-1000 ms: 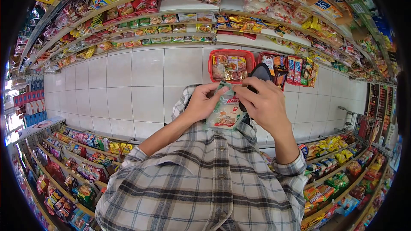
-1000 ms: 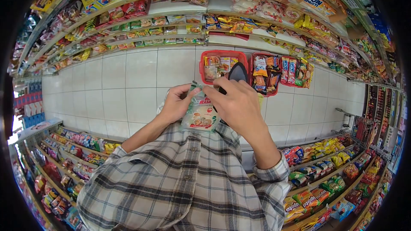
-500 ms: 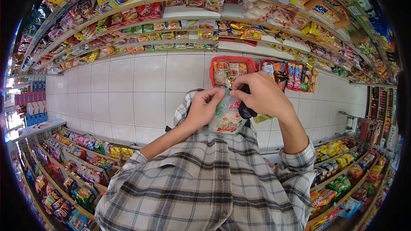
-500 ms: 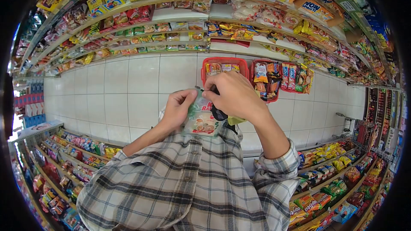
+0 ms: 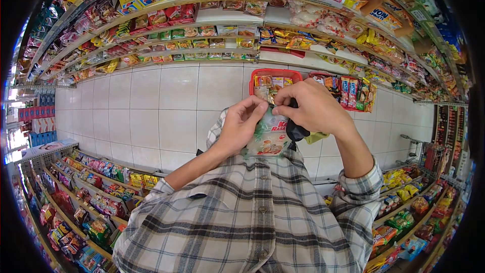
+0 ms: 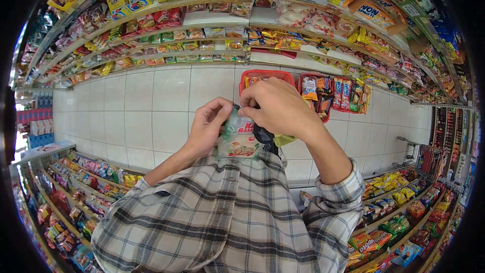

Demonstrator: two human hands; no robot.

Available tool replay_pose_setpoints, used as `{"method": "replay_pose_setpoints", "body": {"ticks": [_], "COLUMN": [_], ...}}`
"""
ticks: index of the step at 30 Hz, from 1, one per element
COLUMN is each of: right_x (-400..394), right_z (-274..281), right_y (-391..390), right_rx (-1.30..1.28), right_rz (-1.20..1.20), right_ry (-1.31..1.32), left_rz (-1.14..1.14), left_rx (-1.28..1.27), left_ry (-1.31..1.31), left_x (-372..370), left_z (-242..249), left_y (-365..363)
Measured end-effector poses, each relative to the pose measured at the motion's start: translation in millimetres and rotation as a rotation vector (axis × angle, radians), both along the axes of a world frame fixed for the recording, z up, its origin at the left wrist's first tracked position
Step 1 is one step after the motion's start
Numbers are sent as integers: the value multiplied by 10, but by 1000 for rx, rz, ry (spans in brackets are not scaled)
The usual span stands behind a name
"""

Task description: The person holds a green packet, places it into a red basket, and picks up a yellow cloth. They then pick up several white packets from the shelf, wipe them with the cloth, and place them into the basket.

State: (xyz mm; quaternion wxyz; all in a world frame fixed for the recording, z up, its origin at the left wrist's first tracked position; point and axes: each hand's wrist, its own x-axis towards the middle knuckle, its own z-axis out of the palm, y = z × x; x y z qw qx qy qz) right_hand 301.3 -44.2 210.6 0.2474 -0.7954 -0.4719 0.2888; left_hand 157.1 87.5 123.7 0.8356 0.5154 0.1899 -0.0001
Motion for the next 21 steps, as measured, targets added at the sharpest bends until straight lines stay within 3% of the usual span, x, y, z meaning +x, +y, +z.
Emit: {"method": "replay_pose_setpoints", "body": {"ticks": [1,7,10,13,18,20,21], "right_x": [-1,22,96,244,120,8,5], "right_z": [36,101,248,229,645,581,480], "right_y": [7,-42,-53,-129,-477,-506,-466], "right_rx": [-19,81,-23,138,830,1092,1178], "right_rz": [3,10,8,-77,-709,-822,-746], "right_ry": [-17,-198,-161,-97,-326,-461,-557], "left_rz": [-25,-367,-252,-343,33,110,81], "left_rx": [-75,235,459,309,-70,-177,-236], "left_ry": [30,-198,-421,-115,-65,-66,-61], "left_x": [11,152,333,440,777,907,976], "left_z": [33,-76,-87,-164,78,164,141], "left_y": [21,31,-21,7,-182,-219,-228]}}
